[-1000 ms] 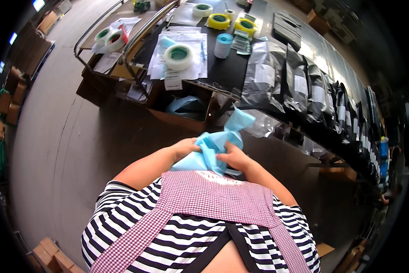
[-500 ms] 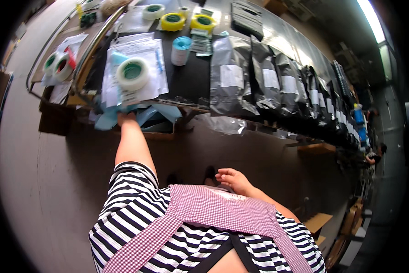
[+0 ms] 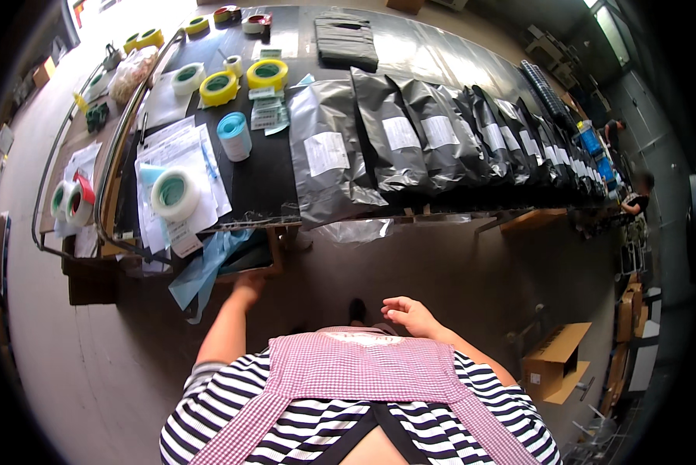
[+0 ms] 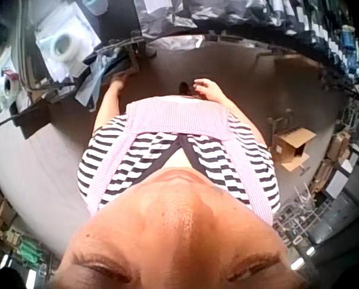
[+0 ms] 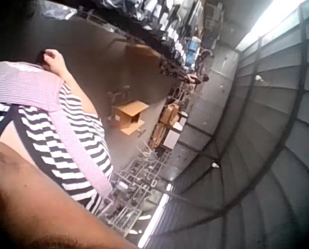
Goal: The person peels labels from a roll and applies them to several gray padded envelopes lined up on a workspace table, smoothing each label down by hand.
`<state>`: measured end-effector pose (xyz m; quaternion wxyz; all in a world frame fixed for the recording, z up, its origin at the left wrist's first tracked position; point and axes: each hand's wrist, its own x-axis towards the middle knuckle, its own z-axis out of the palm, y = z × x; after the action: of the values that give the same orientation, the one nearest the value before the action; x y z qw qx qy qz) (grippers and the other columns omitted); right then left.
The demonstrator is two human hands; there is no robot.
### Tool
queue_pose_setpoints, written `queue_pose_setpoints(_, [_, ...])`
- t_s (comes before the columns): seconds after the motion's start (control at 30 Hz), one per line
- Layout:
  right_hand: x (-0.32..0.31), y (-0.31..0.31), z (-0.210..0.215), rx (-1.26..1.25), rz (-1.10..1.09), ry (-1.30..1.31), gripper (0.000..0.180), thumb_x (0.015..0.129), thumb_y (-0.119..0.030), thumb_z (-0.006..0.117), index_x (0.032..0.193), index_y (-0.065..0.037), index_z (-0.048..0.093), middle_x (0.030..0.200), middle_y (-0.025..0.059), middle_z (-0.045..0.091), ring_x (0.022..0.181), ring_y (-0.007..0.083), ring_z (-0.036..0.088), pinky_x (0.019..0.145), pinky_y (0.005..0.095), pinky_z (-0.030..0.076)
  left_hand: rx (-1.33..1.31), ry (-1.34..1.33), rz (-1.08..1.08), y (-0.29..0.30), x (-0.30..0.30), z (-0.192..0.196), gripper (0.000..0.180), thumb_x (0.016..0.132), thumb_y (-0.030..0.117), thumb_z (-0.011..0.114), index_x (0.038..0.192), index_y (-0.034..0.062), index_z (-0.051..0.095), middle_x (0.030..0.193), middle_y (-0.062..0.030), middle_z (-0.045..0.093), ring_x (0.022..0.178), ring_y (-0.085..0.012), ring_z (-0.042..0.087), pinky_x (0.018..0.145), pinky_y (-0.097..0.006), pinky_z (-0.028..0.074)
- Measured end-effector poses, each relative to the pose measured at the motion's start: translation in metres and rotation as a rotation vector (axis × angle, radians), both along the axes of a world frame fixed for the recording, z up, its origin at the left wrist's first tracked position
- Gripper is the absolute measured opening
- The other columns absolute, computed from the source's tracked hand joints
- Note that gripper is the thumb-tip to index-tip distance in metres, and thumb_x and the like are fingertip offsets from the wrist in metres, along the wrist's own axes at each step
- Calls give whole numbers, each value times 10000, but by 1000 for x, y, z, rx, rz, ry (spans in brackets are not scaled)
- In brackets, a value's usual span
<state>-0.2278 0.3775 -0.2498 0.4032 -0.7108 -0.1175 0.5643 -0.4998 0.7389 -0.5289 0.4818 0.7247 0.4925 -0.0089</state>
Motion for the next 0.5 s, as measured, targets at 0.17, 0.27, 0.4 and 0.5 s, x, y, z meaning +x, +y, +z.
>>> queue_pose_setpoints(0.17, [43, 6, 14, 262, -166, -273, 338, 949, -38, 605, 1282, 15, 606, 1159, 104, 682, 1078, 165, 640, 955, 289, 506, -100, -462, -326, -69, 76, 225, 310, 957, 127, 606, 1240, 6, 639, 1189, -149, 686, 1101, -260, 656, 946, -344, 504])
queue_pose_setpoints(0.27, [85, 60, 36, 511, -191, -428, 337, 950, -19, 585, 1285, 11, 609, 1151, 99, 685, 1082, 163, 641, 958, 286, 499, 365, -676, -383, -47, 153, 296, 287, 964, 96, 571, 1228, -1, 633, 1192, -176, 672, 1116, -325, 640, 965, -370, 492])
queue_pose_setpoints(0.4, [162, 142, 55, 717, -196, -629, 360, 968, 13, 530, 1324, 33, 571, 1233, 113, 658, 1169, 173, 609, 1039, 289, 444, 798, -525, -337, -4, 284, 314, 370, 961, 98, 517, 1318, 17, 580, 1367, -196, 572, 1279, -360, 530, 1087, -398, 403])
queue_pose_setpoints(0.5, [236, 193, 50, 650, -115, -1118, 383, 963, -7, 498, 1340, 14, 562, 1332, 195, 604, 1248, 304, 578, 1074, 337, 422, 894, -241, -378, 25, 344, 291, 474, 981, 166, 490, 1442, 60, 480, 1576, -184, 336, 1477, -371, 271, 1199, -458, 245])
